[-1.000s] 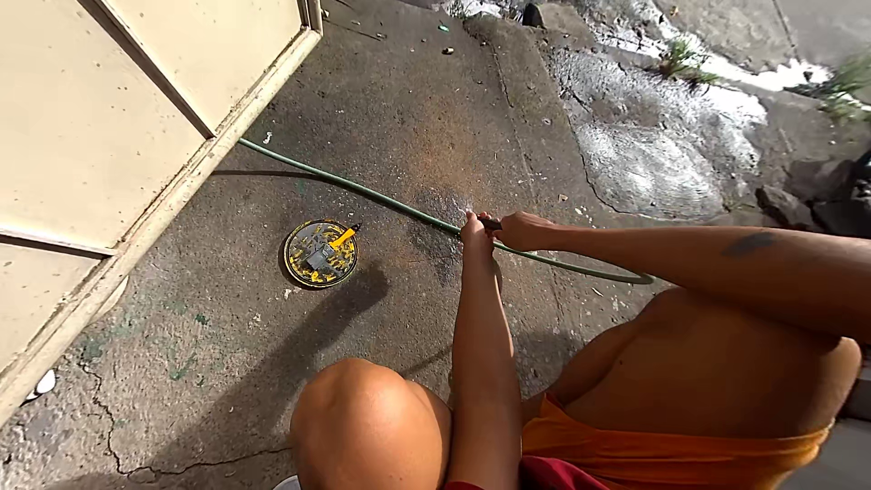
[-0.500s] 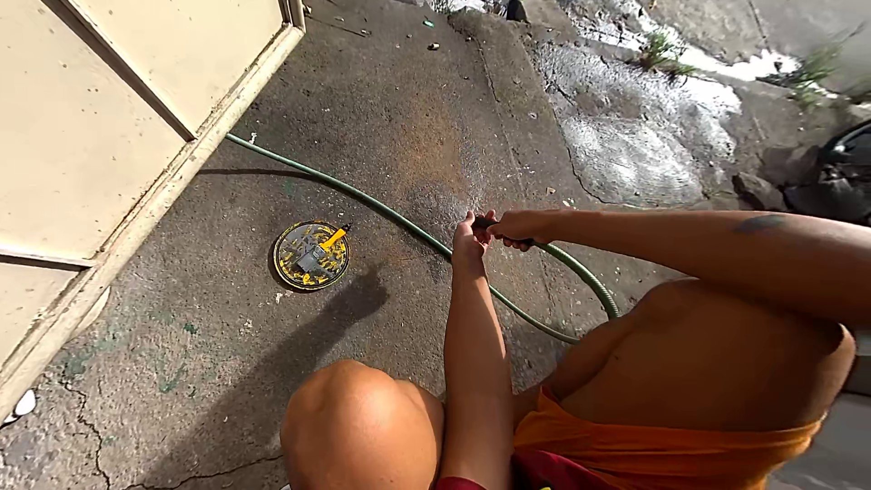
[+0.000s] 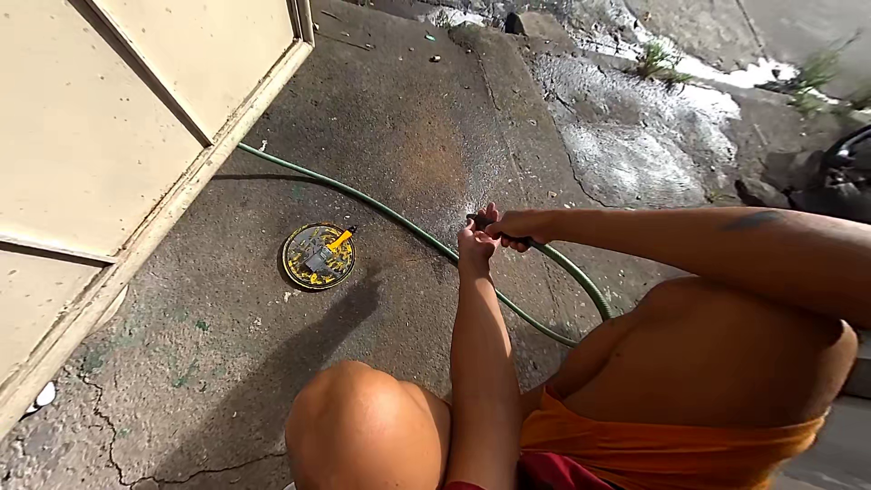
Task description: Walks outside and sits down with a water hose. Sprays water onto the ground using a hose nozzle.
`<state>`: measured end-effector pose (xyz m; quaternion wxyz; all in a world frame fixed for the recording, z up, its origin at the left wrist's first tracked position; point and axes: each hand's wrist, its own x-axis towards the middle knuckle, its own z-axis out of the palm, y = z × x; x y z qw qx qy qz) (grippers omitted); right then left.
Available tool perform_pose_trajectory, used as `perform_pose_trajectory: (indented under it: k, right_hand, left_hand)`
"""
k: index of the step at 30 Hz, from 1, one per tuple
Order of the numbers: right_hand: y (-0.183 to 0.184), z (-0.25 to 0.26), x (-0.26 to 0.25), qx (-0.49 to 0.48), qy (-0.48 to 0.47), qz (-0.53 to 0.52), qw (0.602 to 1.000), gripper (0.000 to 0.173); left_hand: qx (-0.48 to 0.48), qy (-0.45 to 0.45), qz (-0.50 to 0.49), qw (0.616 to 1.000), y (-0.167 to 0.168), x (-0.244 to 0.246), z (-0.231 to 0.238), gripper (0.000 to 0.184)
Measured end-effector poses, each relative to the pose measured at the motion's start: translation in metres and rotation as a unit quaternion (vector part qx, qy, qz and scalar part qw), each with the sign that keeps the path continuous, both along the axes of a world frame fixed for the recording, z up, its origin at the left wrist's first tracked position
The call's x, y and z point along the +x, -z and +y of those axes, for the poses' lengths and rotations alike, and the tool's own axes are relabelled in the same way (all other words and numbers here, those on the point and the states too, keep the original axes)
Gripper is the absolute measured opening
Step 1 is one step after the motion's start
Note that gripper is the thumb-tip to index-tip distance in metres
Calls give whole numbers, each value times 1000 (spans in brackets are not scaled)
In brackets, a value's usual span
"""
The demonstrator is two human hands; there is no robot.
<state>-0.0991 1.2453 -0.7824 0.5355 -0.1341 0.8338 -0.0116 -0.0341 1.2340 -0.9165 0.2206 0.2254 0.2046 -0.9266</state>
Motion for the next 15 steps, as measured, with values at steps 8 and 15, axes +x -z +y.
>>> perform_pose_trajectory:
  k: [8,15]
  right_hand:
    - [1,-3,9,9,-16,60,998,37]
    - [0,-4,11,2,0,36,999,37]
  left_hand:
    - [-103,125,-161,974,-1,-6,-19,45]
    - [-88,98,-118,984,0,-2,-13,49]
